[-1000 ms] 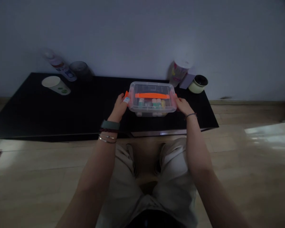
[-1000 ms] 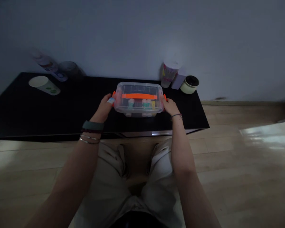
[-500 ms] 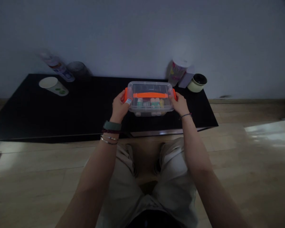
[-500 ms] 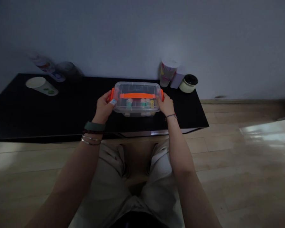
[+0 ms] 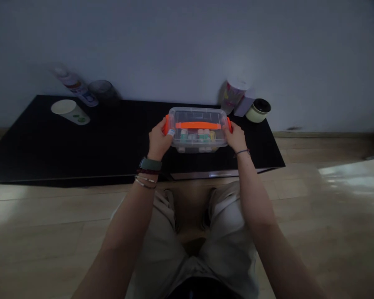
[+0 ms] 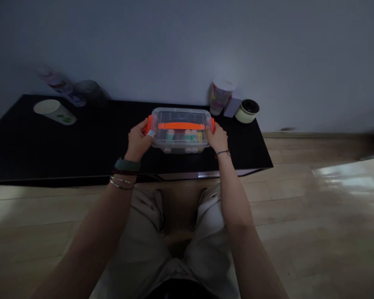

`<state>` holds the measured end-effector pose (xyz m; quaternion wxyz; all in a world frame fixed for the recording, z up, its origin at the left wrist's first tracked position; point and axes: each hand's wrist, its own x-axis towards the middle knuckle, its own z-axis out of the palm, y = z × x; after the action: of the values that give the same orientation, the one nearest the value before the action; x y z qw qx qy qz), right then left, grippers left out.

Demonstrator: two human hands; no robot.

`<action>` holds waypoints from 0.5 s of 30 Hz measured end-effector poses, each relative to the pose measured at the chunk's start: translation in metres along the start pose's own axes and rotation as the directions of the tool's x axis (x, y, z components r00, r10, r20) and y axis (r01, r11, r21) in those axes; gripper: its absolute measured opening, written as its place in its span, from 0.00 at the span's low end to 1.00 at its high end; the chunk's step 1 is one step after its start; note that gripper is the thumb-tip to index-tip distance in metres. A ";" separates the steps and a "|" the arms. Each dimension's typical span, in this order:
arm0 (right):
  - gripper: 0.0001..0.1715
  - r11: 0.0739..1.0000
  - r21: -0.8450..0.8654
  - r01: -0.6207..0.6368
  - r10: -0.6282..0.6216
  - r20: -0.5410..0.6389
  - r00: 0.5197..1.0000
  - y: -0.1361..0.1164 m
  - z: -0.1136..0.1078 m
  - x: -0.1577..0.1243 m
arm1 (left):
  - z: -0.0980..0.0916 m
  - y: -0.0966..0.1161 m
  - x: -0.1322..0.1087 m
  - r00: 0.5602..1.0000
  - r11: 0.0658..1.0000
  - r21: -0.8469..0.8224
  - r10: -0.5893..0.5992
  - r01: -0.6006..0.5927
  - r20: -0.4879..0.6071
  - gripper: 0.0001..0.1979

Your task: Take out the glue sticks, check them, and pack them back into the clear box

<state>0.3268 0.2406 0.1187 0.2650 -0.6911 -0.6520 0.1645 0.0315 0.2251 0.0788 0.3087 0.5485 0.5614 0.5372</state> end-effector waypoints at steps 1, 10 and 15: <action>0.31 1.000 -0.006 -0.001 0.001 0.005 1.000 -0.001 -0.001 0.000 | 0.000 0.005 -0.001 1.000 0.998 0.061 0.003 -0.002 -0.013 0.28; 0.29 0.996 -0.077 -0.040 0.044 0.049 0.998 -0.010 -0.005 -0.003 | 0.002 0.034 -0.010 0.999 0.936 0.351 0.046 -0.037 -0.017 0.28; 0.28 0.994 -0.106 -0.014 0.017 0.029 0.999 -0.011 -0.006 -0.004 | 0.002 0.028 -0.008 0.998 0.940 0.338 0.053 -0.044 -0.017 0.29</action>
<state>0.3209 0.2358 0.1293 0.2173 -0.7066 -0.6583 0.1421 0.0432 0.2127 0.1025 0.1896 0.6001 0.6354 0.4474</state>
